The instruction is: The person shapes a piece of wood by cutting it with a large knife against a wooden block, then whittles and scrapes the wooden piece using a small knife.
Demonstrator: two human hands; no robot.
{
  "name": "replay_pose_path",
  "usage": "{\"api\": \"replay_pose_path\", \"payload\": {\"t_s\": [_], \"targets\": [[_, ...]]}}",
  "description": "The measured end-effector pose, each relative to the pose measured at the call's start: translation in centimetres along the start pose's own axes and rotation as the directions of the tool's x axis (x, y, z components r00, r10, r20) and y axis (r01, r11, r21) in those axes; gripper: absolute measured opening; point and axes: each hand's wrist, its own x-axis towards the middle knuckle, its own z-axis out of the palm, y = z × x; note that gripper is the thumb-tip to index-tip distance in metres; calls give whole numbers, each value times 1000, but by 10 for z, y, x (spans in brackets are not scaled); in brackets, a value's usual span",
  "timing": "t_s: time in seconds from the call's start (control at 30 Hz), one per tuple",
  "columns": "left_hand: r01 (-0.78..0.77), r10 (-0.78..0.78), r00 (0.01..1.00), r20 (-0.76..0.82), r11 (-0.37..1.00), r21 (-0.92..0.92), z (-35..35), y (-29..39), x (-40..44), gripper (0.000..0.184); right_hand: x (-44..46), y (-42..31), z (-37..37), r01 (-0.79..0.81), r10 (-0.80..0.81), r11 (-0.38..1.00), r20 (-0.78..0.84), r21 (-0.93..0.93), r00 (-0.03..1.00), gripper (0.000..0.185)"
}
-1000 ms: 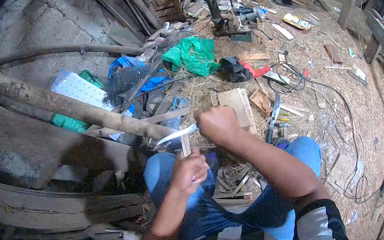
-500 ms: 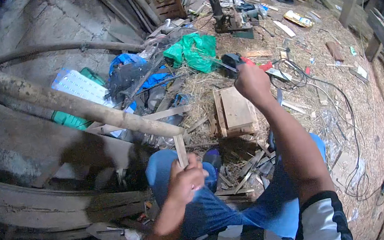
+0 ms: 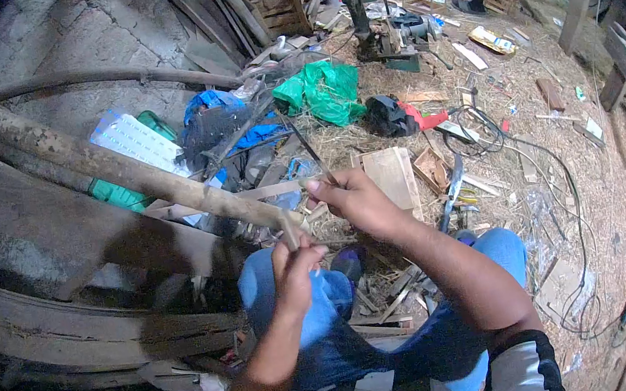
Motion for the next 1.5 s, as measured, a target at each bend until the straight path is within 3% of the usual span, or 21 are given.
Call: {"api": "replay_pose_path", "payload": {"t_s": [0.03,0.1,0.17,0.2,0.27,0.37,0.4,0.47,0.57,0.77,0.83,0.87,0.9,0.97,1.0,1.03,1.1,1.23,1.33,1.5], "targets": [[54,-55,998,-4,991,-124,2,1,1,24,1,4,1,-12,12,1000,-18,12,1000,35],[-20,13,1000,-18,879,-477,7,3,8,55,1,7,3,-19,20,999,-31,27,999,36],[-94,134,991,11,752,-652,1,1,17,67,-1,8,10,-26,24,999,-50,-39,998,36],[-104,138,990,2,756,-646,1,4,21,67,-2,7,12,-72,72,997,-4,-38,997,36],[-182,102,983,-152,643,-744,4,8,29,75,-4,17,23,-80,81,996,17,-35,997,34],[-237,51,965,-258,598,-766,3,1,41,78,-7,27,33,-132,134,990,51,-47,990,31],[-227,106,973,-206,613,-756,1,0,40,72,-8,26,38,-147,143,988,64,55,988,31],[-177,60,982,-179,624,-761,3,1,35,72,-14,12,42,-195,184,963,74,186,980,31],[-109,23,992,-123,645,-756,3,-5,33,74,-10,10,35,-304,302,922,46,239,952,32],[-182,149,983,-109,686,-705,3,-13,33,80,-10,-11,26,-267,301,913,-67,309,951,25],[-23,144,987,69,557,-830,-4,1,29,80,-4,-6,13,-250,273,942,-75,225,959,22],[144,-55,989,134,468,-872,-5,14,27,71,1,-2,7,-238,260,957,-126,167,957,20],[153,-59,988,142,466,-871,-15,14,27,71,3,-3,-1,-239,262,956,-135,169,955,20],[571,-145,794,590,510,-643,-33,10,26,52,6,-5,-18,-228,227,974,-55,-13,972,19],[551,-289,816,501,653,-520,-28,16,20,48,3,-15,-21,-208,204,976,-51,-68,978,19],[561,-293,809,510,647,-516,-29,14,21,48,3,-17,-27,-221,213,969,-74,-112,974,19],[650,-286,665,690,677,-346,-32,13,23,48,10,-9,-37,-196,177,953,-102,-230,979,18],[639,-322,660,679,715,-282,-18,13,20,40,11,-8,-48,-203,206,955,-8,-216,978,19],[624,-330,695,639,718,-308,-11,10,17,38,14,-6,-45,-250,221,937,-140,-243,965,23],[634,-271,716,644,639,-435,-10,2,15,37,12,-9,-39,-276,256,946,-129,-170,958,24]]}}
